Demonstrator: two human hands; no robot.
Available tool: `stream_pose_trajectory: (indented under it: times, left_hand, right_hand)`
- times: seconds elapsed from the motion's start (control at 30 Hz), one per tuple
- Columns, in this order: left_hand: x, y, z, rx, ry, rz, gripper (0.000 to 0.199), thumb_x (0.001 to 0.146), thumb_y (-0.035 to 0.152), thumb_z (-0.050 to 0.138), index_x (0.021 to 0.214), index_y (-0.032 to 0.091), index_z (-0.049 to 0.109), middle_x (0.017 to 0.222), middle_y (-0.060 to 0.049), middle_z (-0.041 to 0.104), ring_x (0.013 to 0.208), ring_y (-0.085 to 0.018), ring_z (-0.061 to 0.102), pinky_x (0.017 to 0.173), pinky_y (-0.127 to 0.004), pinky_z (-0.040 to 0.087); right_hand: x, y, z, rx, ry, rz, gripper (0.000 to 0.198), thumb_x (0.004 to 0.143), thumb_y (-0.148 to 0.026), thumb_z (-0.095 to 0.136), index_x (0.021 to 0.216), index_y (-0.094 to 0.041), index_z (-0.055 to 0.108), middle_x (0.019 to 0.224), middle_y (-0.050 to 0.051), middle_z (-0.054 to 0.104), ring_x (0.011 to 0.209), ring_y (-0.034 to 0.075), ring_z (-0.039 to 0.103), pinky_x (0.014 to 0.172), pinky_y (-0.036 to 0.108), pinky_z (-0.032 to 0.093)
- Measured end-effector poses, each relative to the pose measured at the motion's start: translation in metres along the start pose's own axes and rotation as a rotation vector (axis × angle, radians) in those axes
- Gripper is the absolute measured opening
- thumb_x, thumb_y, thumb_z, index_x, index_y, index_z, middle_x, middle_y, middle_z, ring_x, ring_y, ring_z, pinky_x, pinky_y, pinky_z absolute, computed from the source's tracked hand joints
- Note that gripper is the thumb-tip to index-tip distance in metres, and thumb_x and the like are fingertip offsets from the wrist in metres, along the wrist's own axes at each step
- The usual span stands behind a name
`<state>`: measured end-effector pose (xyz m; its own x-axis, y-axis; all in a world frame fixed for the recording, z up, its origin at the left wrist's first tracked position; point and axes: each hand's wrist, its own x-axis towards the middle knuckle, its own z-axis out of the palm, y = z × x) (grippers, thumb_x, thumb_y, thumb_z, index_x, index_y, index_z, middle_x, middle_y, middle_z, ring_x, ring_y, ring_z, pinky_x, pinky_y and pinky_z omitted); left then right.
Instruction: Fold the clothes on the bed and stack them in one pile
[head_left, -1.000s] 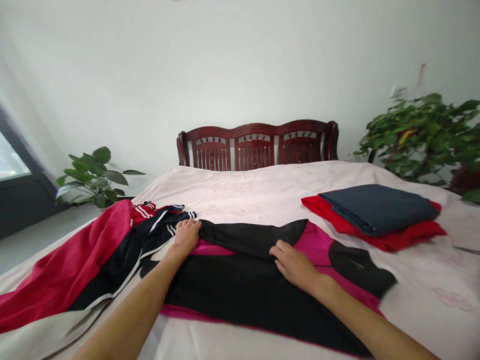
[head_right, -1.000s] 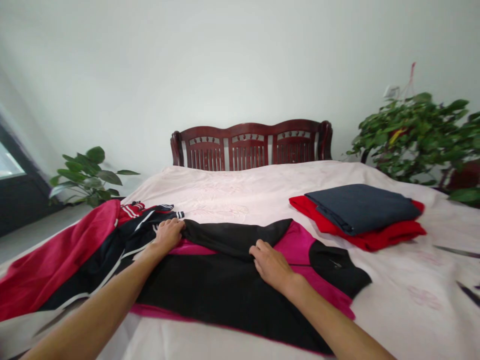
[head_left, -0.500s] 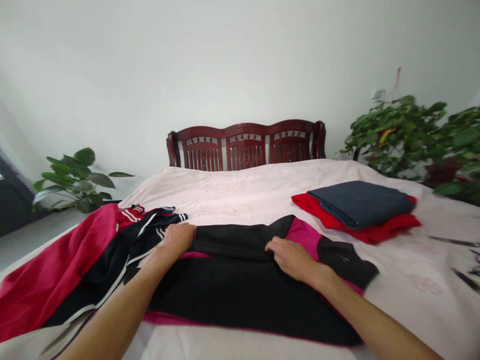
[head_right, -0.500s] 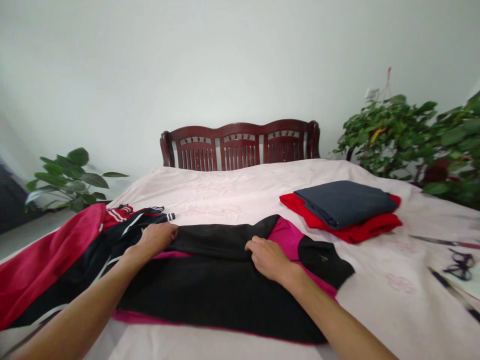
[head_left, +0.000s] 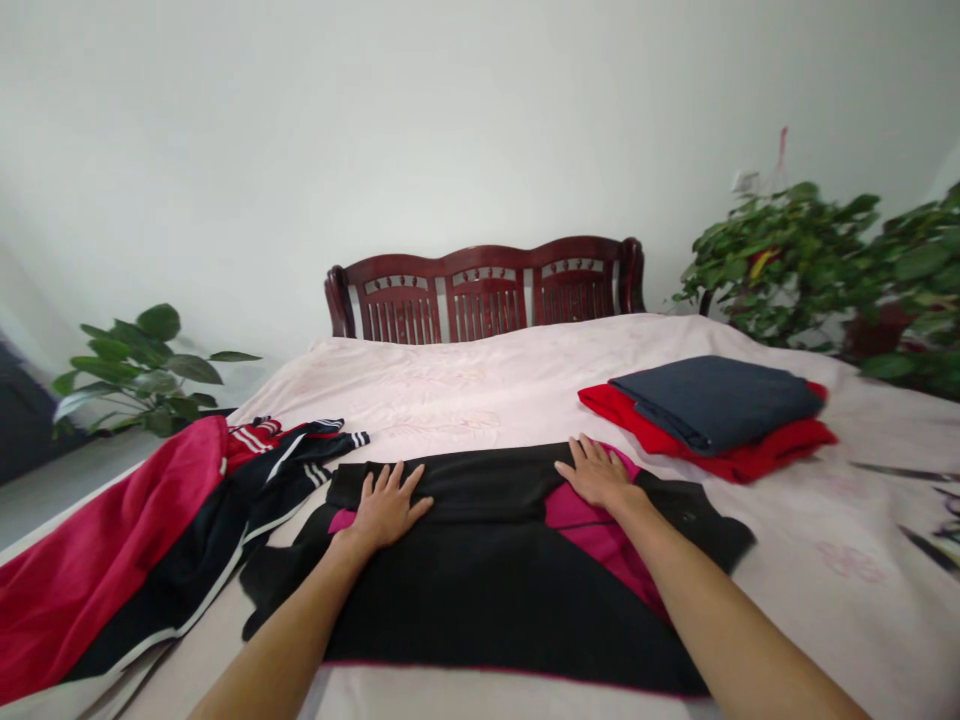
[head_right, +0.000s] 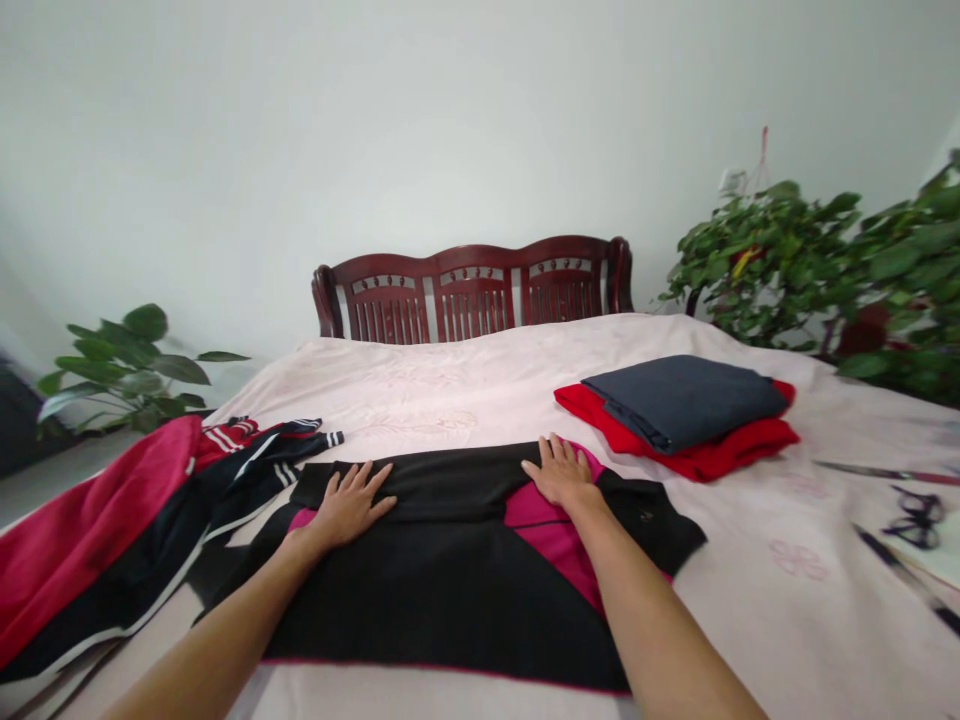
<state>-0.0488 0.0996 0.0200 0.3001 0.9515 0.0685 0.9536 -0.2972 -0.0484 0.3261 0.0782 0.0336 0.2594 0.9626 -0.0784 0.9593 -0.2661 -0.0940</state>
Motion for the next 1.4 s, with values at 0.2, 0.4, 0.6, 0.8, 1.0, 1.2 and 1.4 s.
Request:
stream_pose_trajectory:
  times: [0.2, 0.4, 0.6, 0.8, 1.0, 1.2, 1.4]
  left_hand:
    - [-0.015, -0.003, -0.034, -0.113, -0.061, 0.024, 0.063, 0.095, 0.051, 0.041, 0.151, 0.023, 0.037, 0.158, -0.016, 0.034, 0.146, -0.036, 0.027, 0.115, -0.054, 0.022]
    - [-0.080, -0.042, -0.066, -0.017, 0.252, -0.067, 0.049, 0.095, 0.044, 0.044, 0.139, 0.027, 0.055, 0.149, -0.009, 0.049, 0.146, -0.033, 0.028, 0.117, -0.059, 0.008]
    - [-0.118, -0.084, -0.026, -0.086, 0.185, -0.309, 0.049, 0.095, 0.044, 0.042, 0.140, 0.028, 0.052, 0.143, -0.009, 0.055, 0.139, -0.036, 0.039, 0.114, -0.061, 0.018]
    - [-0.115, -0.102, 0.017, -0.333, 0.215, -0.267, 0.052, 0.098, 0.040, 0.037, 0.143, 0.016, 0.048, 0.138, -0.013, 0.059, 0.130, -0.025, 0.052, 0.109, -0.039, 0.037]
    - [-0.116, -0.107, 0.020, -0.442, 0.265, -0.299, 0.049, 0.098, 0.036, 0.033, 0.137, 0.016, 0.055, 0.138, -0.011, 0.060, 0.129, -0.023, 0.053, 0.110, -0.036, 0.036]
    - [-0.117, -0.111, 0.023, -0.502, 0.287, -0.303, 0.051, 0.096, 0.039, 0.032, 0.135, 0.016, 0.057, 0.138, -0.010, 0.060, 0.132, -0.024, 0.052, 0.112, -0.036, 0.036]
    - [-0.118, -0.113, 0.022, -0.588, 0.297, -0.334, 0.052, 0.095, 0.043, 0.034, 0.132, 0.019, 0.059, 0.139, -0.008, 0.059, 0.132, -0.024, 0.051, 0.111, -0.036, 0.037]
  right_hand:
    - [-0.014, 0.009, -0.020, 0.016, -0.036, 0.048, 0.074, 0.097, -0.051, 0.027, 0.154, -0.003, 0.024, 0.161, 0.018, 0.022, 0.148, 0.032, 0.021, 0.118, 0.047, 0.020]
    - [-0.097, -0.039, -0.020, 0.050, 0.123, -0.222, 0.067, 0.098, -0.051, 0.027, 0.154, -0.015, 0.028, 0.161, 0.011, 0.026, 0.149, 0.027, 0.019, 0.119, 0.045, 0.020]
    - [-0.157, -0.078, 0.034, 0.066, 0.243, -0.418, 0.063, 0.097, -0.053, 0.033, 0.152, -0.021, 0.036, 0.159, 0.011, 0.030, 0.148, 0.030, 0.023, 0.118, 0.052, 0.020]
    - [-0.159, -0.081, 0.052, -0.001, 0.314, -0.379, 0.062, 0.097, -0.048, 0.036, 0.152, -0.020, 0.035, 0.160, 0.011, 0.027, 0.147, 0.030, 0.024, 0.117, 0.051, 0.021]
    - [-0.160, -0.081, 0.050, 0.014, 0.307, -0.363, 0.062, 0.097, -0.050, 0.034, 0.152, -0.021, 0.034, 0.161, 0.010, 0.027, 0.147, 0.028, 0.024, 0.117, 0.049, 0.021]
    - [-0.164, -0.084, 0.044, 0.036, 0.275, -0.349, 0.061, 0.098, -0.048, 0.035, 0.153, -0.022, 0.033, 0.162, 0.008, 0.024, 0.148, 0.027, 0.022, 0.117, 0.048, 0.020]
    - [-0.167, -0.083, 0.041, 0.091, 0.274, -0.363, 0.061, 0.097, -0.048, 0.037, 0.152, -0.021, 0.035, 0.161, 0.009, 0.026, 0.148, 0.028, 0.022, 0.117, 0.048, 0.020]
